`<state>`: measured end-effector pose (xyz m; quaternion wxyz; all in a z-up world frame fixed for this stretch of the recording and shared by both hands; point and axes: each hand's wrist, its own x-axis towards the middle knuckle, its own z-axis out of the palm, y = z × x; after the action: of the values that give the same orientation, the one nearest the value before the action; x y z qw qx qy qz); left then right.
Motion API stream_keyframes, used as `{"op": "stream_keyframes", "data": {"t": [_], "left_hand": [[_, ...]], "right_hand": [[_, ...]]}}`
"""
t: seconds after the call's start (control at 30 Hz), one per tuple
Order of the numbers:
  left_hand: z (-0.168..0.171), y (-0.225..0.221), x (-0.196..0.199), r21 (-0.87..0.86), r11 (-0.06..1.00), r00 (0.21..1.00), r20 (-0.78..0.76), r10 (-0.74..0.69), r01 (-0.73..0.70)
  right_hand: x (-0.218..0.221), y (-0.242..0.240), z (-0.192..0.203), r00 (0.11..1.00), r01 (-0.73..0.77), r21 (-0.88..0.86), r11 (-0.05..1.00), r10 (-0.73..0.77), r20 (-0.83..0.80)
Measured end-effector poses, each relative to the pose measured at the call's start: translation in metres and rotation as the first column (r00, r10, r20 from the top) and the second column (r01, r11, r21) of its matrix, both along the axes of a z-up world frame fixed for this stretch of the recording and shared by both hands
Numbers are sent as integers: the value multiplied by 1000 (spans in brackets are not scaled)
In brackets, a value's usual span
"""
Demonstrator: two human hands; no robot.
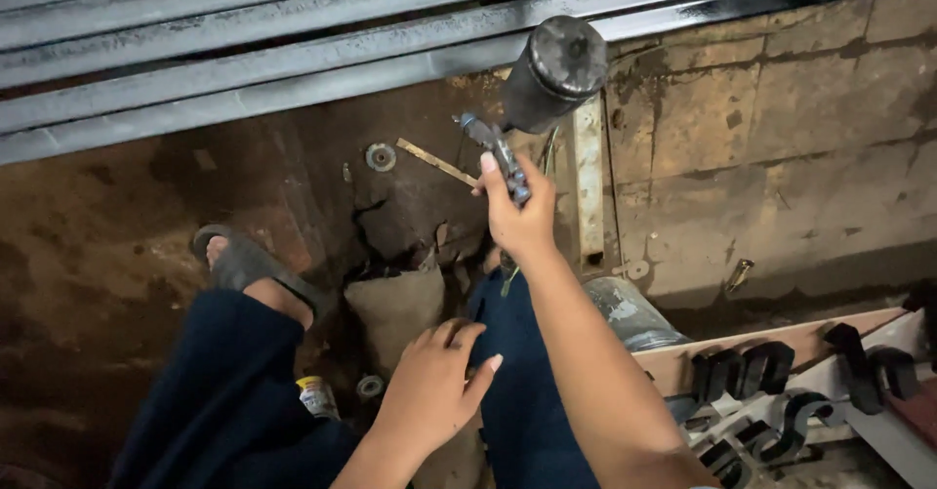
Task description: Spray painting long metal bars with black paint using a pneumatic spray gun.
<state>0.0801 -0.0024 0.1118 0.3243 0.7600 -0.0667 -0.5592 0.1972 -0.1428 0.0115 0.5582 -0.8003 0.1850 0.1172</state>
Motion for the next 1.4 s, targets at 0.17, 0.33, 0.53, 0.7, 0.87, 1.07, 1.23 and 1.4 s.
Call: {"op": "stream_keyframes", "data": {"t": [0.17, 0.33, 0.53, 0.7, 0.87, 1.07, 1.23, 1.4], "left_hand": [[4, -2, 2, -30, 1000, 1000, 24, 4, -3], [5, -1, 0, -56, 998, 1000, 9, 5, -4], [8, 3, -3, -48, 999, 998, 58, 24, -21], [6, 2, -6, -59, 998, 998, 68, 18, -14], [8, -3, -8, -43, 999, 996, 91, 8, -4], [10, -10, -11, -69, 998, 992, 127, 17, -8], [11, -16, -8, -98, 995, 988, 153, 33, -18], [13, -20, -11, -107, 992, 969, 229, 90, -67]], "right_hand": [[8, -8, -10, 995, 88, -30, 996, -89, -53], [21, -25, -3, 961, 252, -171, 952, -267, -70], [26, -64, -29, 946, 320, -244, 916, -325, 21], [33, -83, -25, 906, 400, -264, 878, -423, -32], [34, -92, -23, 920, 388, -252, 887, -388, 49], [27, -76, -25, 914, 385, -230, 894, -403, -35], [14, -57, -35, 982, 180, -190, 965, -166, 90], [6, -36, -42, 992, 88, -274, 958, -59, 114]]}}
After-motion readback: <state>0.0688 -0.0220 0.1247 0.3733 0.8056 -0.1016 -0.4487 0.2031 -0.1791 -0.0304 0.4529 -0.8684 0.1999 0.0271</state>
